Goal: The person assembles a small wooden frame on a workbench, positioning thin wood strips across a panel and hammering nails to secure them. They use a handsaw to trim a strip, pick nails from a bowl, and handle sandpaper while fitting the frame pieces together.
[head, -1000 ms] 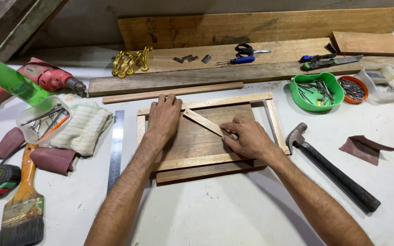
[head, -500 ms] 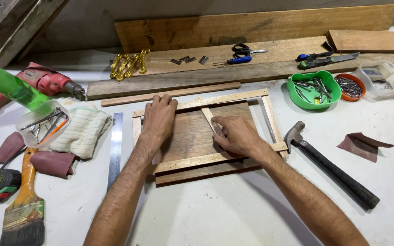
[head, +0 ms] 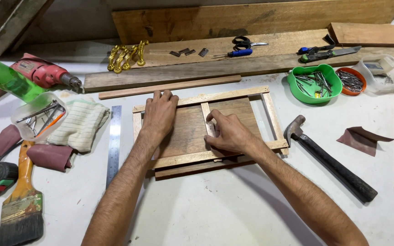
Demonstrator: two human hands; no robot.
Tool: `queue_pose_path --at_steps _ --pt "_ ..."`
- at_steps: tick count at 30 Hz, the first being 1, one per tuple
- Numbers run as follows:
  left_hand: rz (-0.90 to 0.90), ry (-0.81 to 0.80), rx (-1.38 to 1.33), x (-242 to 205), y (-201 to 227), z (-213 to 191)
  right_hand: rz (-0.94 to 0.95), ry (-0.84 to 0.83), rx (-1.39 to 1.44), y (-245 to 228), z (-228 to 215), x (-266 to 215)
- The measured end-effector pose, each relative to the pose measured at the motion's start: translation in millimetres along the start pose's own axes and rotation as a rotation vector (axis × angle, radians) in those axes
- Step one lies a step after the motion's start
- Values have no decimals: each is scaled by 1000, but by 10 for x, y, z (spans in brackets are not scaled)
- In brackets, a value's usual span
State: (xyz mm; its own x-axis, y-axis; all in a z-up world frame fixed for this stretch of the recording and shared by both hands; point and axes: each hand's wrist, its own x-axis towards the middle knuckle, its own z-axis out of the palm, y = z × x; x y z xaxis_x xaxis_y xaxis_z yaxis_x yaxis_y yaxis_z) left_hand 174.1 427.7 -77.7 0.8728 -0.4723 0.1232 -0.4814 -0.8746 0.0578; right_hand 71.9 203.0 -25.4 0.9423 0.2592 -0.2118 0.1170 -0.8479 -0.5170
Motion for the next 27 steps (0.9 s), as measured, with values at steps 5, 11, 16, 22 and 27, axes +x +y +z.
queue_pose_path --at_steps 5,11,16,22,27 --pt "-16 -29 -8 -33 54 13 -13 7 4 89 56 24" --pt "10 24 -8 -44 283 -46 19 176 65 147 105 152" --pt "143 226 -184 105 513 141 38 215 95 140 108 168" --pt "152 247 -278 201 588 161 37 215 119 148 138 155" --pt "134 204 -307 250 531 329 111 184 109 55 80 99"
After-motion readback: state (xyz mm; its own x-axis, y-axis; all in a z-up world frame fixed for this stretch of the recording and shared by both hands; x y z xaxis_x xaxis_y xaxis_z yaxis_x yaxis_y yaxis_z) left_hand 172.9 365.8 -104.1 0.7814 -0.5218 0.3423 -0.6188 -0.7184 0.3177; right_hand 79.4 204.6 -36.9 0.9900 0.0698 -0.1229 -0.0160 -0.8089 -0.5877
